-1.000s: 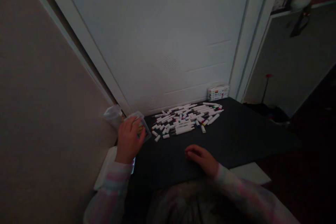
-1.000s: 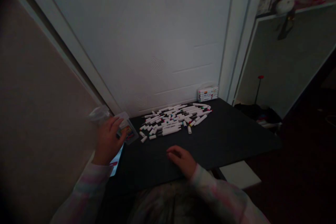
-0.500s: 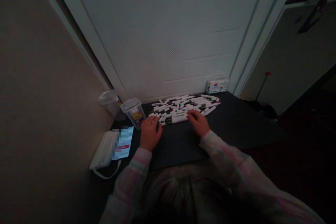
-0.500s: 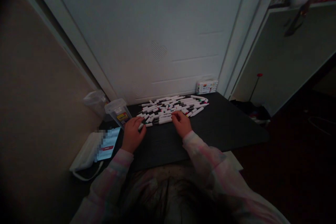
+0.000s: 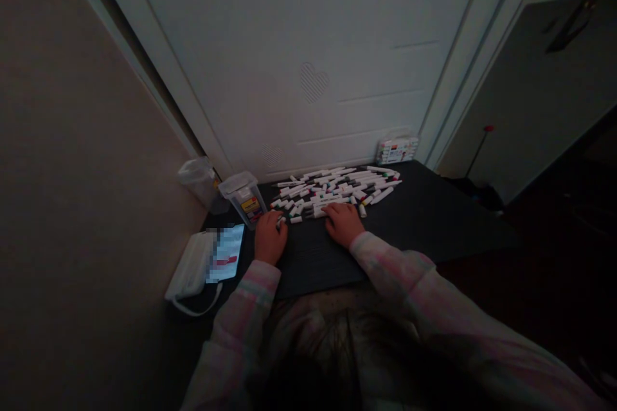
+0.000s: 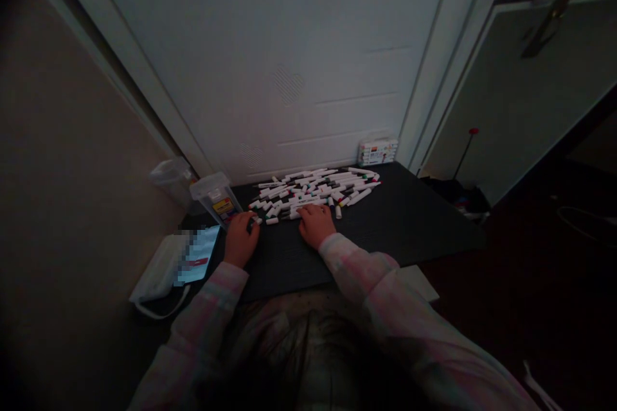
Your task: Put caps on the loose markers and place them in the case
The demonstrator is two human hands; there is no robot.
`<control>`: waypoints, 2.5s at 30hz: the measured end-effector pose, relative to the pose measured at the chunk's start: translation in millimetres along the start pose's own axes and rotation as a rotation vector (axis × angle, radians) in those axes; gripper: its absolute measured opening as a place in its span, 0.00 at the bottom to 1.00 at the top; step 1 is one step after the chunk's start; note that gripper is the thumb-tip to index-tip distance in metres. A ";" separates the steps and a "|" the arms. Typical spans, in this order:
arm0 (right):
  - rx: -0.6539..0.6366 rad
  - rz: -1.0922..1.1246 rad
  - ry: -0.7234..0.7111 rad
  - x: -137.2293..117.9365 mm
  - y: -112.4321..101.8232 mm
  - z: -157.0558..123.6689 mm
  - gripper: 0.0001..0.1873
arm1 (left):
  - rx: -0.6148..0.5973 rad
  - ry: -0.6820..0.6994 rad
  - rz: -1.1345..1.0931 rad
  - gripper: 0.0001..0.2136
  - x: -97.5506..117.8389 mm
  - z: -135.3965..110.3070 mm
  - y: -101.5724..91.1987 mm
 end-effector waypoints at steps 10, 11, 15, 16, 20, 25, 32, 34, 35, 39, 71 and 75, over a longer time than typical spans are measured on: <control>-0.001 -0.050 -0.009 1.0 -1.1 -0.3 0.16 | -0.082 0.017 0.054 0.12 2.4 -3.4 7.5; 0.002 -0.046 -0.009 1.1 -1.6 -0.3 0.15 | -0.088 0.019 0.058 0.12 2.7 -3.6 8.0; 0.028 -0.028 0.021 5.1 -5.3 0.7 0.13 | -0.107 0.023 0.072 0.12 3.8 -4.4 9.3; 0.036 -0.025 0.034 6.7 -6.3 1.1 0.13 | -0.110 0.023 0.075 0.12 3.9 -4.5 9.5; 0.057 -0.014 0.080 11.4 -9.3 2.2 0.11 | -0.124 0.029 0.088 0.12 4.1 -4.9 10.6; 0.066 0.002 0.107 14.3 -11.1 2.7 0.10 | -0.131 0.037 0.096 0.12 3.8 -5.4 12.5; 0.067 0.018 0.103 16.1 -10.6 2.4 0.10 | -0.136 0.041 0.099 0.12 3.3 -6.2 13.1; 0.065 0.019 0.103 16.2 -10.1 2.5 0.10 | -0.139 0.042 0.099 0.12 3.4 -6.3 13.3; 0.063 0.018 0.104 16.2 -9.9 2.6 0.10 | -0.142 0.041 0.100 0.12 3.4 -6.4 13.5; 0.057 0.014 0.105 16.0 -9.5 2.8 0.10 | -0.151 0.037 0.103 0.12 3.5 -6.8 14.0; 0.003 -0.054 0.084 12.3 -5.8 1.4 0.13 | -0.168 0.039 0.115 0.13 4.1 -7.8 14.5; -0.018 -0.066 0.050 8.2 -3.1 -0.9 0.17 | -0.158 0.040 0.113 0.13 3.7 -8.0 14.6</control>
Point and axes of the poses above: each hand's wrist, its own z-axis towards the middle knuckle, its own y-axis out of the palm, x = y × z, the point moved 8 cm from there along z, towards the middle knuckle, and after that the axes turned 11 degrees about x, right-handed, at the moved point
